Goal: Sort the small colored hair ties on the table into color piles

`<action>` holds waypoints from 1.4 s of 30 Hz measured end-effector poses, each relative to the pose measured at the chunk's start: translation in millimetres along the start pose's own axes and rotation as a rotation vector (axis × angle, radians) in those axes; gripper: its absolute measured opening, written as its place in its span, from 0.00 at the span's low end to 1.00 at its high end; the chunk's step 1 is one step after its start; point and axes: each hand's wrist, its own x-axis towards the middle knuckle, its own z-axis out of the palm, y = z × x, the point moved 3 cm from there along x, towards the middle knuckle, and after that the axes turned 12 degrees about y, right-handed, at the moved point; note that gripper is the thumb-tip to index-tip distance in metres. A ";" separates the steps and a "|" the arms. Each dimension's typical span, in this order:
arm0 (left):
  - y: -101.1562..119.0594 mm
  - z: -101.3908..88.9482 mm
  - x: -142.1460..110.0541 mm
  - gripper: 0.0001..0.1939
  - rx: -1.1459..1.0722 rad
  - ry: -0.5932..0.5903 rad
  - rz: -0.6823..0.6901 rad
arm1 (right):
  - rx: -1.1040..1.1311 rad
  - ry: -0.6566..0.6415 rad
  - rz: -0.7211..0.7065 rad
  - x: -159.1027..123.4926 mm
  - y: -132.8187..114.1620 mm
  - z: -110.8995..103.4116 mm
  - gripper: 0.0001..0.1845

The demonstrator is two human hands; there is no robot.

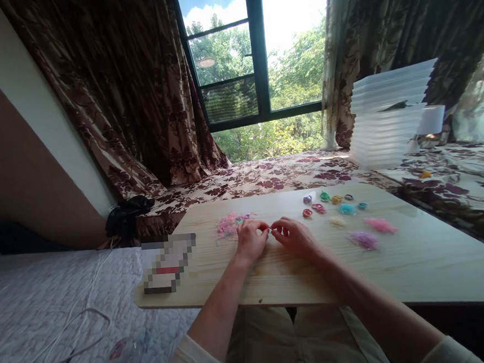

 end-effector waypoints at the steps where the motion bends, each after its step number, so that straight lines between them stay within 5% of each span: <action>1: -0.2 0.2 0.0 0.05 0.000 -0.007 0.000 | 0.010 -0.001 -0.001 0.2 -0.6 -0.4 0.11; 20: -4.8 -2.8 4.0 0.08 0.091 0.093 0.046 | 0.099 0.062 0.084 4.0 6.5 -2.4 0.14; 25: -7.3 -3.9 5.1 0.08 0.119 0.113 0.050 | 0.132 0.175 0.183 19.5 20.0 -23.3 0.17; 33: -6.8 -1.2 4.6 0.09 0.087 0.093 0.043 | -0.583 -0.041 0.224 53.7 61.3 -75.9 0.14; 42: -9.3 -0.2 4.0 0.09 0.083 0.093 0.058 | -0.794 -0.258 0.064 68.6 58.6 -66.6 0.16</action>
